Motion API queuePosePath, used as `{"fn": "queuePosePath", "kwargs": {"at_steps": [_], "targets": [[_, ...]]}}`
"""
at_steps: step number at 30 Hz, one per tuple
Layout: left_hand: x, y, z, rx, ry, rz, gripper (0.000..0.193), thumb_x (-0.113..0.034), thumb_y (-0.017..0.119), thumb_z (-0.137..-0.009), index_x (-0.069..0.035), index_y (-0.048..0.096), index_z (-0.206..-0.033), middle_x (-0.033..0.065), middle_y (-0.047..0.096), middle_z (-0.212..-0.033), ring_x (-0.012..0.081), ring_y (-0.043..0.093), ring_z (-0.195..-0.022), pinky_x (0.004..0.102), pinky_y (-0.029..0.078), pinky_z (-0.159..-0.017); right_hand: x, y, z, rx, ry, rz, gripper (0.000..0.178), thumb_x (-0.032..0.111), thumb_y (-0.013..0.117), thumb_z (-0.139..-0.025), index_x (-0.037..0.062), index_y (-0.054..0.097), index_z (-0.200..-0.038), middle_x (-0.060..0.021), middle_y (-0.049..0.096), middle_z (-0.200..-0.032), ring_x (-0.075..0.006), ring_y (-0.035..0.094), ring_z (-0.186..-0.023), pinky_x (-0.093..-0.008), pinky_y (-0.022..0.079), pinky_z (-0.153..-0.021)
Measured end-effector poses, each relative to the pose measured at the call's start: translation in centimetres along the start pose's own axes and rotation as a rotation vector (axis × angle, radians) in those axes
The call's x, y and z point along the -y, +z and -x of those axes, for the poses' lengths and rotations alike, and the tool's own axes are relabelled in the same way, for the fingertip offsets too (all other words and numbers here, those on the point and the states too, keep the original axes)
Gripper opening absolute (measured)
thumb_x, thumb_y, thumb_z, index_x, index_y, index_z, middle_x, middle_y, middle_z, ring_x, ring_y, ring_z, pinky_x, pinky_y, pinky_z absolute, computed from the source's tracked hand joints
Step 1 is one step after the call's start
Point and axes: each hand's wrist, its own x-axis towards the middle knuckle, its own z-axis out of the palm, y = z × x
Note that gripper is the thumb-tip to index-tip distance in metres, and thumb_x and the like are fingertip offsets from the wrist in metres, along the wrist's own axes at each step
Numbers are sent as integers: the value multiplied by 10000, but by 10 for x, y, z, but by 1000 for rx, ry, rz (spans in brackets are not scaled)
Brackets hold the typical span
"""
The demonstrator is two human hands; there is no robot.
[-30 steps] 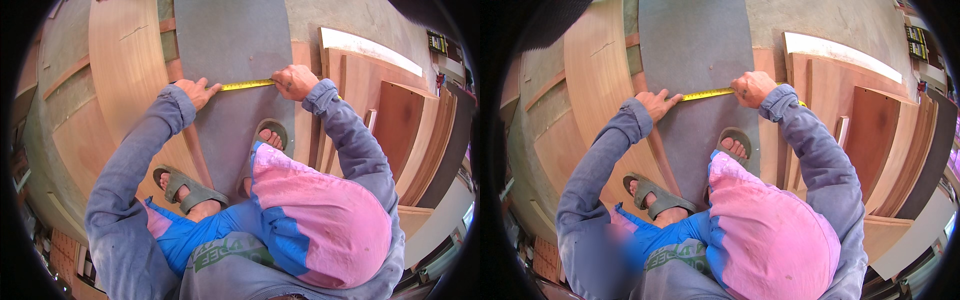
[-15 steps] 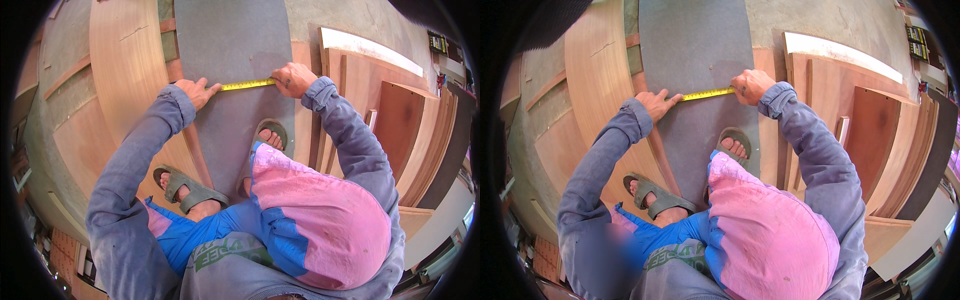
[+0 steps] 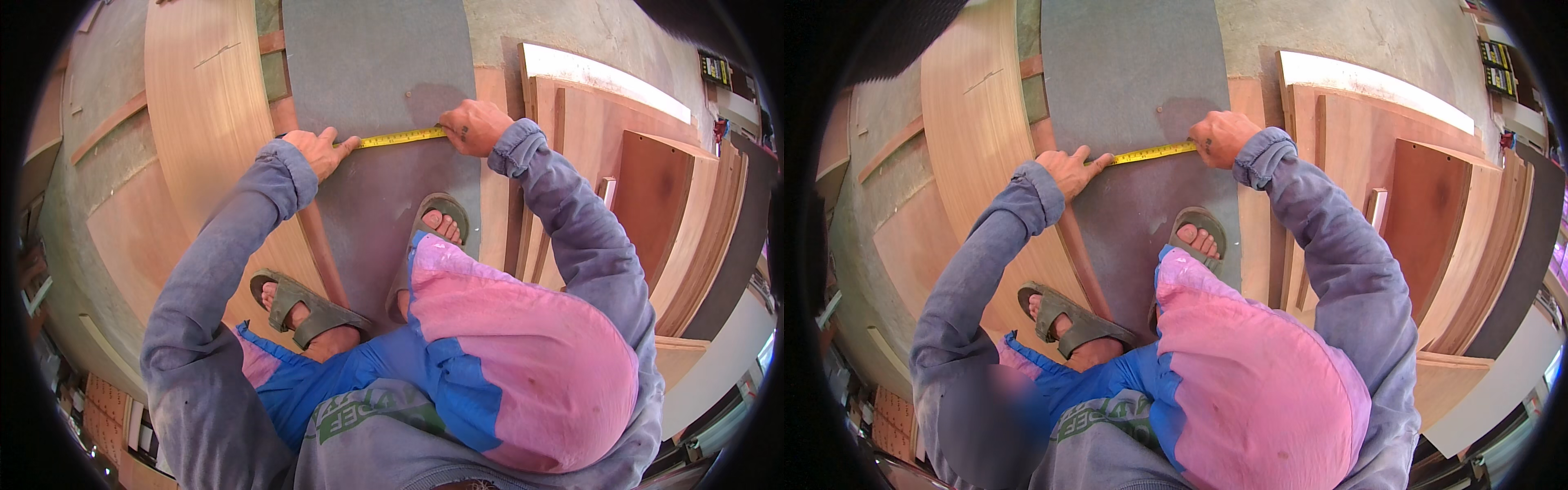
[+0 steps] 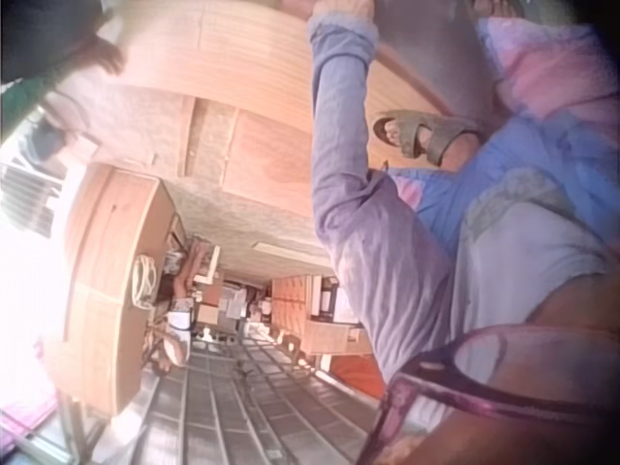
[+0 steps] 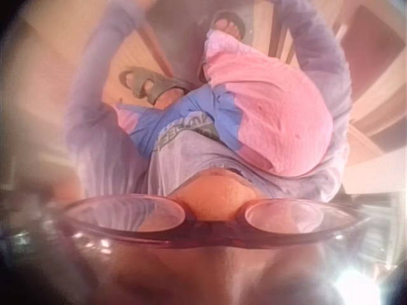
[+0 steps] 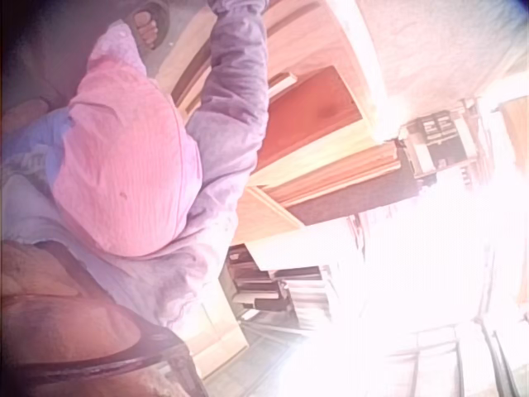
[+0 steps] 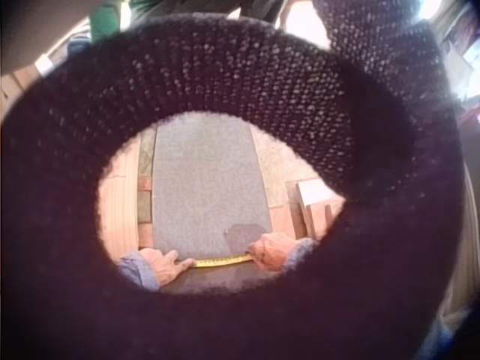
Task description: The person measures a gray sheet on a wooden surface using a tape measure and marks it with a pen. Then they use a utility knife to cut along the marked line, separating a strip from the sheet.
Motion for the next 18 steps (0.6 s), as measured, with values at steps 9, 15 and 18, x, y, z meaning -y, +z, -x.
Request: {"fn": "queuePosePath", "kwargs": {"at_steps": [9,15,18], "targets": [[0,1,0,-40,4,-8,697,-61,507,-949,-267,266,-1569,148,535,-1151,310,706,-783,408,575,-660,9,-26,-26,246,-227,332,98,113,637,-762,41,700,-783,-165,684,-754,-368,696,-741,-459,562,-643],[2,9,-1,-128,-6,-16,659,-87,483,-961,-299,290,-1555,142,544,-1149,312,708,-768,416,577,-646,-4,-59,-50,-233,-43,320,89,131,622,-806,50,660,-807,-187,679,-743,-384,686,-711,-464,562,-628],[-3,13,0,-113,31,-20,674,-74,492,-952,-294,291,-1556,142,544,-1151,309,710,-766,418,581,-649,-2,-36,-25,-126,106,33,152,156,585,-847,48,657,-767,-231,657,-703,-423,666,-662,-502,554,-618]]}}
